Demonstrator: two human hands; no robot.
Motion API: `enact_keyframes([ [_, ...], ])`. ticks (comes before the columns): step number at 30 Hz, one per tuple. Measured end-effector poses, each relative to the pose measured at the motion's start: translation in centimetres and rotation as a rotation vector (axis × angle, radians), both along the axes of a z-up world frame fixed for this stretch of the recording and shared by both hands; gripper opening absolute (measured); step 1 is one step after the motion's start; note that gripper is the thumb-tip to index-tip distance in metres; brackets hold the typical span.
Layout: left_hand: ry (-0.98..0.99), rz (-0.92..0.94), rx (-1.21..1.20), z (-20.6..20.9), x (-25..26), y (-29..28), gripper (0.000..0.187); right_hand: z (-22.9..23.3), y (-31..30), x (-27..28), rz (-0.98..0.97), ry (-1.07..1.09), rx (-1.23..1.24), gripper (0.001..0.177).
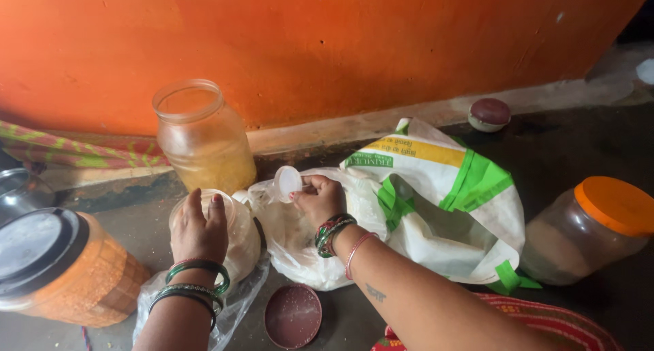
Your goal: The person sits on the floor and repeatedly scoops white grains from a plastic bag using a small cup, then pours them into a clear plastic jar. The process is repeated multiple times to transfer the contents.
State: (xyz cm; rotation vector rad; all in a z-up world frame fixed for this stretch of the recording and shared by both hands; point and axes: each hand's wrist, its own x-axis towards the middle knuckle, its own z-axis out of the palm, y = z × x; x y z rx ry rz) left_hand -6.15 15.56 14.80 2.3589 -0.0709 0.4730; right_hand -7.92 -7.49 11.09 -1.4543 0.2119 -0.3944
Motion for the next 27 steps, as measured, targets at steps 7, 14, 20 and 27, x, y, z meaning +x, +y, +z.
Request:
enact_keyframes([
  [7, -0.047, 0.003, 0.074, 0.6, -1.6, -1.7, 0.060, -3.0, -2.7, -2.3, -0.063, 0.035, -0.017, 0.024],
  [14, -0.145, -0.045, 0.151, 0.3, -2.5, -2.8, 0.068, -3.5, -3.4, -1.8, -0.135, 0.108, 0.062, 0.023],
  [20, -0.196, -0.044, 0.312, 0.5, -3.5, -3.9, 0.069, -2.6, -2.4, -2.1, -0.115, 0.092, -0.033, 0.022],
  [27, -0.349, -0.375, 0.221, -1.4, -4.8, -9.9, 0.067, -2.3, -3.7, -1.7, -0.265, 0.146, -0.323, 0.020],
])
